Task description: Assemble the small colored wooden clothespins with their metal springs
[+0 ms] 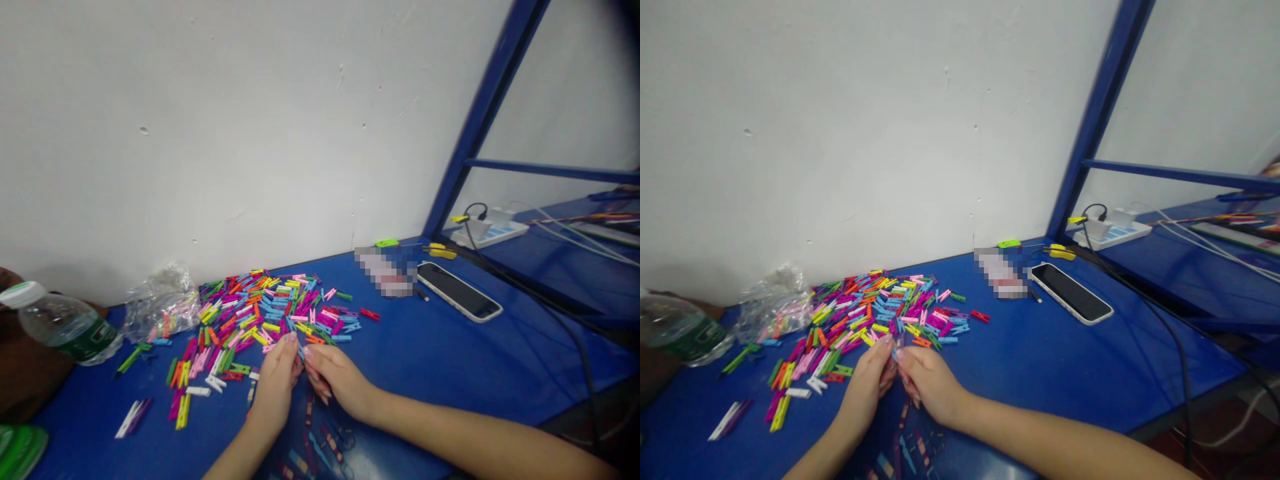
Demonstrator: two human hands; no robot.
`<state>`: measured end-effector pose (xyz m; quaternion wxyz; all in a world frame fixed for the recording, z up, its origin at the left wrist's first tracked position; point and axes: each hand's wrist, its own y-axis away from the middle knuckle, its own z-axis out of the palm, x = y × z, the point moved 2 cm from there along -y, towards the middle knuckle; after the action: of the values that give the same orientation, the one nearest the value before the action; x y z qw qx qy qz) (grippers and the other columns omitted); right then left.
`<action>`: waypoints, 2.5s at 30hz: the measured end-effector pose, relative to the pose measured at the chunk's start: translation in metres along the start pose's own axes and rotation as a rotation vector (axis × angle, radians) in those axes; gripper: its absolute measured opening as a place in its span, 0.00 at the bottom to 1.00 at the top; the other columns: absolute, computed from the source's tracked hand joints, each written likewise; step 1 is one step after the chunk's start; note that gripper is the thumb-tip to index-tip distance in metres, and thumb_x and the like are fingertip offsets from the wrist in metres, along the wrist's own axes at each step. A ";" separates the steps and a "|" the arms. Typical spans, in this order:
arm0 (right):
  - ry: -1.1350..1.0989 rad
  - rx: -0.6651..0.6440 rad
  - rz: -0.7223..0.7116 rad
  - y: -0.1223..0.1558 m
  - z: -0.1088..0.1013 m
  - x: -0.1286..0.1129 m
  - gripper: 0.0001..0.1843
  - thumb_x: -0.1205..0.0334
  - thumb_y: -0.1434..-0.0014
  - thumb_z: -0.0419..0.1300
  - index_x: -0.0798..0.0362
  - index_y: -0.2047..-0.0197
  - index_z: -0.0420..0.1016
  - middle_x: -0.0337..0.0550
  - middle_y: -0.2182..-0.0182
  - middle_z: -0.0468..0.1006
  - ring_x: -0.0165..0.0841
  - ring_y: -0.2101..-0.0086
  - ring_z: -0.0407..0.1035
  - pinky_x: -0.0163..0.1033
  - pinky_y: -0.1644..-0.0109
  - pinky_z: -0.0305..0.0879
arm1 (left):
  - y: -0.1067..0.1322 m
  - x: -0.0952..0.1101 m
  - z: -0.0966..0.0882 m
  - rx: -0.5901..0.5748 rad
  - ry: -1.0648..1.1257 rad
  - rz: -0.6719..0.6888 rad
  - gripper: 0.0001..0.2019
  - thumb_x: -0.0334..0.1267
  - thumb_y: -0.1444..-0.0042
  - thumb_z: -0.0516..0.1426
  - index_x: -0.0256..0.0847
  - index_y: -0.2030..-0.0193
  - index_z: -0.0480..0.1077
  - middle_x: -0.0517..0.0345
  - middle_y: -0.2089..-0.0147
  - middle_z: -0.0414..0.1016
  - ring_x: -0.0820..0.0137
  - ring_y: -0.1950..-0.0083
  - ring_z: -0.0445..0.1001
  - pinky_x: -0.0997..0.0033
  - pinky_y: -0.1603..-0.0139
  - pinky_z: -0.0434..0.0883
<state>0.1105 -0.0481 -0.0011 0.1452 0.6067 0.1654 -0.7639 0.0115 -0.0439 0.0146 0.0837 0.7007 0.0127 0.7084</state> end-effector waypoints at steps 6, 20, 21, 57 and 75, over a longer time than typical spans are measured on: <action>0.560 -0.033 -0.119 0.001 -0.011 -0.016 0.25 0.48 0.42 0.41 0.55 0.82 0.58 0.34 0.86 0.58 0.24 0.83 0.54 0.29 0.78 0.50 | -0.003 0.004 -0.003 -0.026 0.020 -0.024 0.21 0.57 0.59 0.52 0.41 0.81 0.53 0.72 0.89 0.48 0.82 0.88 0.46 0.78 0.86 0.43; 0.477 -0.295 0.012 -0.003 -0.023 -0.024 0.23 0.47 0.43 0.42 0.55 0.80 0.56 0.32 0.86 0.58 0.23 0.85 0.55 0.27 0.81 0.51 | 0.002 0.009 -0.001 -0.095 -0.157 0.048 0.22 0.59 0.56 0.48 0.41 0.83 0.54 0.69 0.88 0.50 0.78 0.85 0.48 0.76 0.83 0.48; 0.476 -0.290 0.004 -0.003 -0.023 -0.025 0.23 0.47 0.43 0.43 0.55 0.80 0.56 0.32 0.86 0.58 0.22 0.84 0.55 0.27 0.81 0.51 | 0.002 0.011 -0.001 -0.090 -0.181 0.057 0.23 0.60 0.56 0.47 0.41 0.84 0.53 0.69 0.88 0.50 0.78 0.84 0.49 0.76 0.83 0.48; 0.263 -0.286 0.028 -0.011 -0.032 -0.028 0.27 0.41 0.46 0.41 0.57 0.75 0.61 0.32 0.87 0.62 0.23 0.85 0.57 0.29 0.78 0.54 | 0.002 0.007 -0.012 0.052 -0.228 0.091 0.25 0.58 0.50 0.42 0.38 0.81 0.61 0.64 0.84 0.57 0.75 0.82 0.54 0.75 0.80 0.52; 0.308 -0.403 0.033 -0.005 -0.027 -0.029 0.22 0.44 0.44 0.41 0.55 0.72 0.58 0.33 0.83 0.62 0.24 0.81 0.59 0.30 0.75 0.55 | -0.002 0.001 -0.009 -0.069 -0.157 0.028 0.24 0.59 0.52 0.44 0.40 0.84 0.56 0.67 0.86 0.51 0.76 0.83 0.50 0.75 0.82 0.48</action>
<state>0.1389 -0.0316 0.0215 0.2487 0.6775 0.3245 -0.6115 0.0032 -0.0406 0.0146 0.0985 0.7509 -0.0283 0.6524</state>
